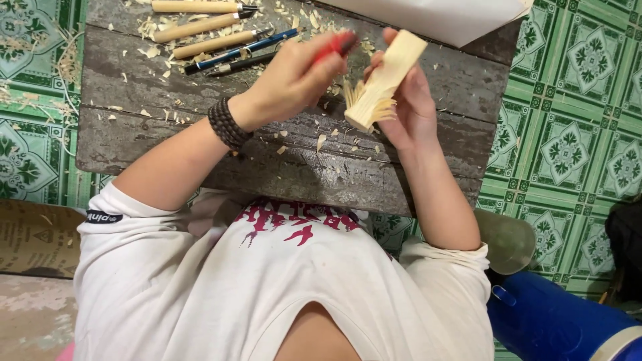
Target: Carving a small piece of wood into a decorative shape using a hand-held carving knife.
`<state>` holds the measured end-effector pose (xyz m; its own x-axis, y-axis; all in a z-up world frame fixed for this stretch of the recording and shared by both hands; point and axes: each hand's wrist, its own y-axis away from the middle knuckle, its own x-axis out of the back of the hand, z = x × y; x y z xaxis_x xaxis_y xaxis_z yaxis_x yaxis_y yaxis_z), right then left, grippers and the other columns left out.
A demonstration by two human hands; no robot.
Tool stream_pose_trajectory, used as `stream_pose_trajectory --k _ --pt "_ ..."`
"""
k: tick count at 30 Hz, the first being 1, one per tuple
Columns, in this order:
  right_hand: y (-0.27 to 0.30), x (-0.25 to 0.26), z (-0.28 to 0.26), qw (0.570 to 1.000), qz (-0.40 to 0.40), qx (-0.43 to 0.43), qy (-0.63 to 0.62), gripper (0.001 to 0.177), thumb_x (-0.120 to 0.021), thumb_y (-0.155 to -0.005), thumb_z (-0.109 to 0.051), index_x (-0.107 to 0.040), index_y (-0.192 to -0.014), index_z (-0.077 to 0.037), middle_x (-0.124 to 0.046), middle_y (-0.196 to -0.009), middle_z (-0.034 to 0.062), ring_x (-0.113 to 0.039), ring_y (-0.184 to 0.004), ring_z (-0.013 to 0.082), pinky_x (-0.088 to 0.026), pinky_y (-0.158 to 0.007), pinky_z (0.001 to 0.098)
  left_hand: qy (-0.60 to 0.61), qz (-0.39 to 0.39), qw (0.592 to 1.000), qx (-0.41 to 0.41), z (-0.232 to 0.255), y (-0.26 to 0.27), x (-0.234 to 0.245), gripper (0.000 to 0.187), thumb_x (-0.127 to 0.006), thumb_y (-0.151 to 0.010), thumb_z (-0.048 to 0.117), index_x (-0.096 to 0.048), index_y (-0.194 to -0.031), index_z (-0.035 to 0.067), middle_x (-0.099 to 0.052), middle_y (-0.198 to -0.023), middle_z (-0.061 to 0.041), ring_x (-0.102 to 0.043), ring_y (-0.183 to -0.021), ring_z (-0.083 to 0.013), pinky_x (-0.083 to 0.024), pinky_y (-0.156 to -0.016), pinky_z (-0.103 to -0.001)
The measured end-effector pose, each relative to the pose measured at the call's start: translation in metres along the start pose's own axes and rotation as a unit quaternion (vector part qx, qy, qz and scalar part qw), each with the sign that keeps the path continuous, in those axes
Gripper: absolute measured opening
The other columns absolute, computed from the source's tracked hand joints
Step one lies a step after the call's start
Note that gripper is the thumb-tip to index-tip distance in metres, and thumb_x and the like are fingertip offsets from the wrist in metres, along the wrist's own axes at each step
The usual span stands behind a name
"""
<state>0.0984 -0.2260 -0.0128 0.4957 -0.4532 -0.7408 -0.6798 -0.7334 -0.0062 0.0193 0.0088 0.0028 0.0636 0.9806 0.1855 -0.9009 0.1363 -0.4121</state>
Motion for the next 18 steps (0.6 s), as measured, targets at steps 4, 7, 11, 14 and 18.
stream_pose_trajectory --k 4,7,11,14,18 --pt "0.003 -0.002 0.004 0.997 0.054 -0.003 0.049 0.065 -0.069 -0.102 -0.030 -0.040 -0.157 -0.009 -0.067 -0.125 0.0129 -0.069 -0.112 0.0215 -0.056 -0.100 0.0364 -0.259 0.049 0.963 -0.062 0.022 0.007 -0.006 0.025 -0.065 -0.107 0.022 -0.054 -0.105 0.001 -0.065 -0.079 -0.012 -0.060 -0.058 -0.0279 -0.046 -0.054 -0.038" --pt "0.001 -0.003 0.001 0.997 0.059 0.004 0.043 0.062 -0.067 -0.103 -0.024 -0.041 -0.156 -0.006 -0.054 -0.155 0.0203 -0.068 -0.119 0.0229 -0.058 -0.109 0.0360 -0.298 0.053 0.950 -0.071 0.021 0.006 -0.004 0.028 -0.060 -0.111 0.027 -0.052 -0.104 0.002 -0.062 -0.083 -0.011 -0.057 -0.058 -0.0251 -0.045 -0.053 -0.036" --pt "-0.001 -0.008 0.001 0.998 0.048 0.006 0.045 0.055 -0.056 -0.108 -0.019 -0.039 -0.159 -0.009 -0.053 -0.154 0.0212 -0.064 -0.120 0.0259 -0.054 -0.118 0.0433 -0.375 0.047 0.923 -0.077 0.014 0.004 0.001 0.029 -0.065 -0.110 0.029 -0.055 -0.108 0.002 -0.064 -0.087 -0.010 -0.058 -0.058 -0.0220 -0.047 -0.052 -0.032" --pt "-0.004 -0.016 -0.001 0.996 0.061 -0.016 0.061 0.055 -0.048 -0.110 -0.011 -0.037 -0.163 -0.019 -0.055 -0.156 0.0222 -0.063 -0.132 0.0273 -0.056 -0.117 0.0412 -0.398 0.052 0.912 -0.088 0.014 0.003 0.005 0.038 -0.074 -0.106 0.037 -0.060 -0.111 0.002 -0.062 -0.090 -0.010 -0.058 -0.063 -0.0238 -0.048 -0.056 -0.034" --pt "-0.004 -0.031 -0.004 0.995 0.085 -0.040 0.024 0.077 -0.051 -0.088 -0.004 -0.032 -0.163 -0.013 -0.049 -0.157 0.0282 -0.061 -0.132 0.0312 -0.055 -0.115 0.0416 -0.415 0.031 0.905 -0.084 0.012 0.004 0.006 0.038 -0.074 -0.106 0.038 -0.057 -0.106 0.004 -0.060 -0.088 -0.009 -0.059 -0.064 -0.0241 -0.048 -0.056 -0.035"
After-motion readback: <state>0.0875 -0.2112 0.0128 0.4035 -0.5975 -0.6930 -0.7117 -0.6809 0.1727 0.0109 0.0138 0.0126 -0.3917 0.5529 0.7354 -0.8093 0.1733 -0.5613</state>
